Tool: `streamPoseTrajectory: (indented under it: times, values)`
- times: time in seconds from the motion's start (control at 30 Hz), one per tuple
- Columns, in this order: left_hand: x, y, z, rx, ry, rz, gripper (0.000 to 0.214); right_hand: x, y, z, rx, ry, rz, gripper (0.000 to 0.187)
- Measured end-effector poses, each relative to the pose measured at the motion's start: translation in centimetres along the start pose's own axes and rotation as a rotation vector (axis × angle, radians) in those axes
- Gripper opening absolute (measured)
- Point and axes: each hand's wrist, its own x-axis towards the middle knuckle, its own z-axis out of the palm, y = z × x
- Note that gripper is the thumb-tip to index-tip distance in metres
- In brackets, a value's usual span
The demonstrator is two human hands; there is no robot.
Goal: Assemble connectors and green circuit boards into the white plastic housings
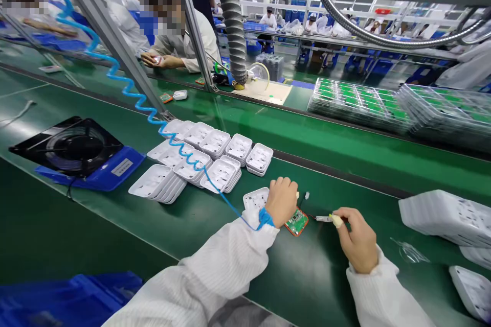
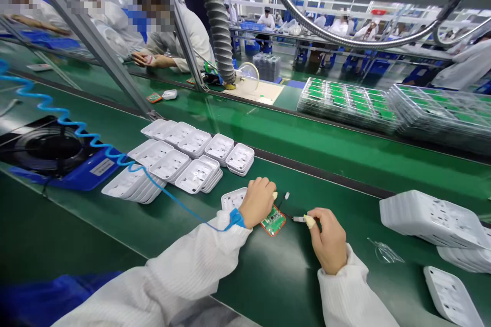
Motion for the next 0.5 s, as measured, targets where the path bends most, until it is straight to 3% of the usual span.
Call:
streamPoseTrajectory:
  times: [0.13,0.27,0.5]
  values:
    - [2.0,1.8,2.1,-0.017,-0.064,-0.045,0.013,0.2,1.1,1.4,0.013,-0.102,0.083,0.014]
    - [2.3,2.8,3.0,-0.042,-0.107,-0.03,0.013,1.3,0.9,2.2,0.045,-0.154,0.154,0.014]
    - [0.5,3.3,2.8,-0.042,-0.091,0.028,0.01,1.8,0.6,2.3,0.166,-0.138,0.009,0.019]
